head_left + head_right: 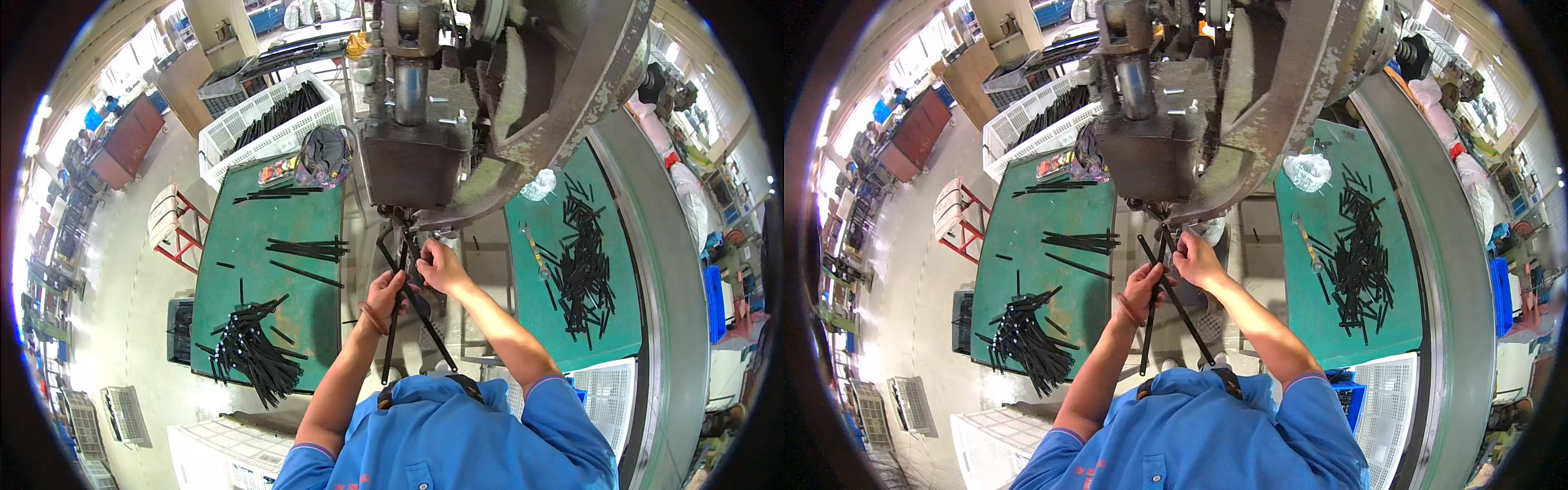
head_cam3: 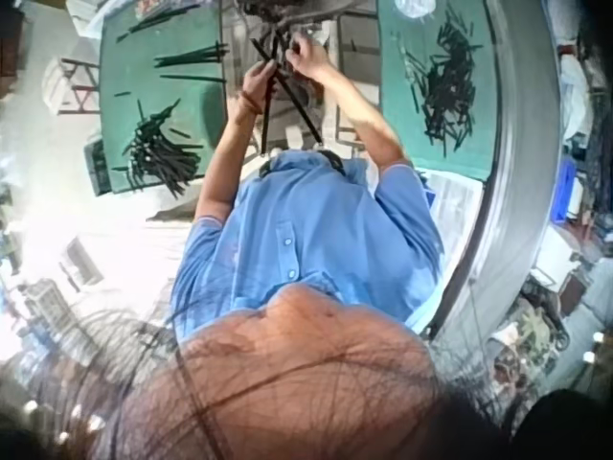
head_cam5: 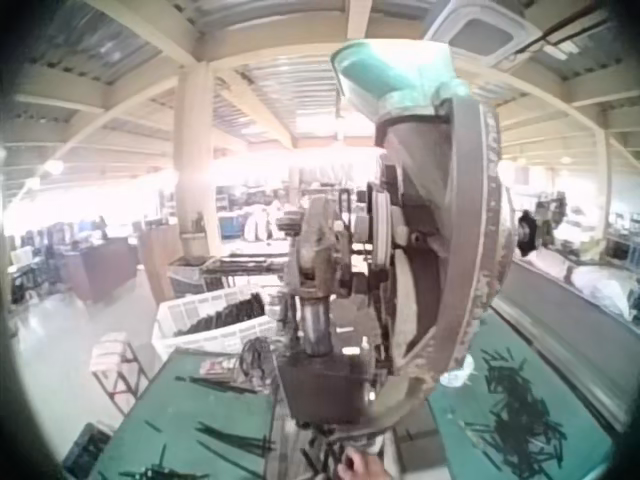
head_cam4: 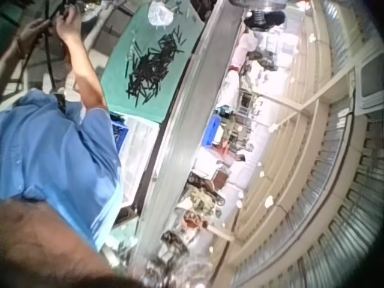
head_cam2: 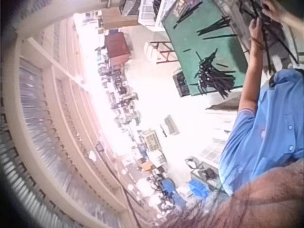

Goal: The person repeatedly picks up black rods from a green table, inserts them into a machine, and removes the assembled units. The person places the finished assemblies on the table and continues the cycle.

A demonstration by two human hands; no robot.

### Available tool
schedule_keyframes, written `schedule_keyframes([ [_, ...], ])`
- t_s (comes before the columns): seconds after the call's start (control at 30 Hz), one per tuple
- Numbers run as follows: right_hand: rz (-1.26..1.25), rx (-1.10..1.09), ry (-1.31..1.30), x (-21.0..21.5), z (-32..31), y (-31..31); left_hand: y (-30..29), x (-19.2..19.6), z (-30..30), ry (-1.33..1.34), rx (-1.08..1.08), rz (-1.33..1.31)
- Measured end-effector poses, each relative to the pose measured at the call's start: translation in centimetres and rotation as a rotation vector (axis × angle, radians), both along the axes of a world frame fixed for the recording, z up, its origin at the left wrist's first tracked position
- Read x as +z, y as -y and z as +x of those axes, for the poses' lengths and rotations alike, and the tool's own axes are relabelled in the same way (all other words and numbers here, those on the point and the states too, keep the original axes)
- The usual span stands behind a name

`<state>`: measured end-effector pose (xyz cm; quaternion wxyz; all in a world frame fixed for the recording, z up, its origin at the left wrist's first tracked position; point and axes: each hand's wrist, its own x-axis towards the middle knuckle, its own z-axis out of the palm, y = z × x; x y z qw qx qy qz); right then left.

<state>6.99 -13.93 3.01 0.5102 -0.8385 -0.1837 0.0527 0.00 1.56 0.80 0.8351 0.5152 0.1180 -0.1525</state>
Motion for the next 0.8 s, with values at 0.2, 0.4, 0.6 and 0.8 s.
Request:
schedule_keyframes([
  [0.2,0.009,-0.127,-0.294,0.1,0.0,0.2,-0.2,-0.2,0.4,-0.017,-0.038,-0.037],
  [0.4,-0.038,-0.208,-0.363,-2.8,-3.5,4.3,-0.7,0.4,0.4,-0.019,-0.055,-0.034],
  [0.6,0.414,-0.271,-0.629,-7.1,-10.0,6.4,-0.5,1.0,0.4,-0.005,-0.066,0.035],
  [0.8,0.470,-0.316,-0.669,-7.0,-10.7,6.0,-0.6,1.3,0.5,0.021,-0.089,0.052],
])
